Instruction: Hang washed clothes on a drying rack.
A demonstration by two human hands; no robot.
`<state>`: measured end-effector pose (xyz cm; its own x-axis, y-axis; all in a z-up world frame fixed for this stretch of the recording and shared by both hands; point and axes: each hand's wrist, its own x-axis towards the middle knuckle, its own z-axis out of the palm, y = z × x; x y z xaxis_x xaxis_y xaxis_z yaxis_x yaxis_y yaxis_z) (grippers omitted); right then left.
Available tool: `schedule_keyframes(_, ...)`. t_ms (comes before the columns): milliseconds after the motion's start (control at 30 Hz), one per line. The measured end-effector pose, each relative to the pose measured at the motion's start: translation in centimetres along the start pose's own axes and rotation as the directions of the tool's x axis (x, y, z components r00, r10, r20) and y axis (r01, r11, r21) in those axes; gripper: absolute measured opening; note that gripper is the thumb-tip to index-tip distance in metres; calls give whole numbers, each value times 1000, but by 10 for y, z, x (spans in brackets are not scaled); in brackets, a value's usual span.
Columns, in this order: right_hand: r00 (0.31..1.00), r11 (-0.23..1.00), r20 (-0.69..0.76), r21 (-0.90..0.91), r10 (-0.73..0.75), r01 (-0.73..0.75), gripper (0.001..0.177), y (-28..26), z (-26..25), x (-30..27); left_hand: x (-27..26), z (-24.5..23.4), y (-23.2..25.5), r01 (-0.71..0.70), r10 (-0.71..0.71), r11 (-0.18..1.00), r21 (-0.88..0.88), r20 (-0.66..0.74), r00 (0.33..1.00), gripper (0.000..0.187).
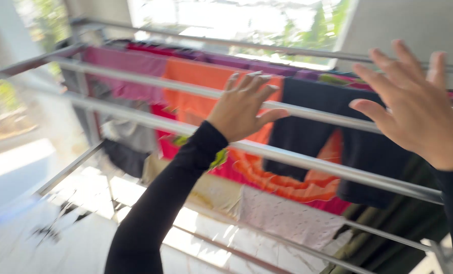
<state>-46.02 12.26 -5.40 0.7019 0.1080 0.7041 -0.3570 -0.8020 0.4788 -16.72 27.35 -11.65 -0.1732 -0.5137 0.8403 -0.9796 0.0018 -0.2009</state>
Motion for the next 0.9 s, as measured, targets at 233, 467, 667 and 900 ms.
schedule_keyframes(233, 990, 865, -144, 497, 1, 71, 64, -181, 14, 15, -163, -133, 2, 102, -104, 994, -32, -72, 992, 58)
schedule_keyframes(467, 996, 616, -93, 784, -8, 78, 67, -384, 96, 56, -359, -256, -44, 426, -432, 899, 106, 39, 901, 46)
schedule_keyframes(667, 982, 296, -59, 949, -181, 112, 56, -578, 131, 102, -514, -347, -67, 720, -735, 643, 261, -53, 676, 39)
schedule_keyframes(900, 917, 52, -50, 996, -396, 76, 55, -770, 173, 153, -655, -412, -84, 869, -885, 338, 361, -192, 424, 43)
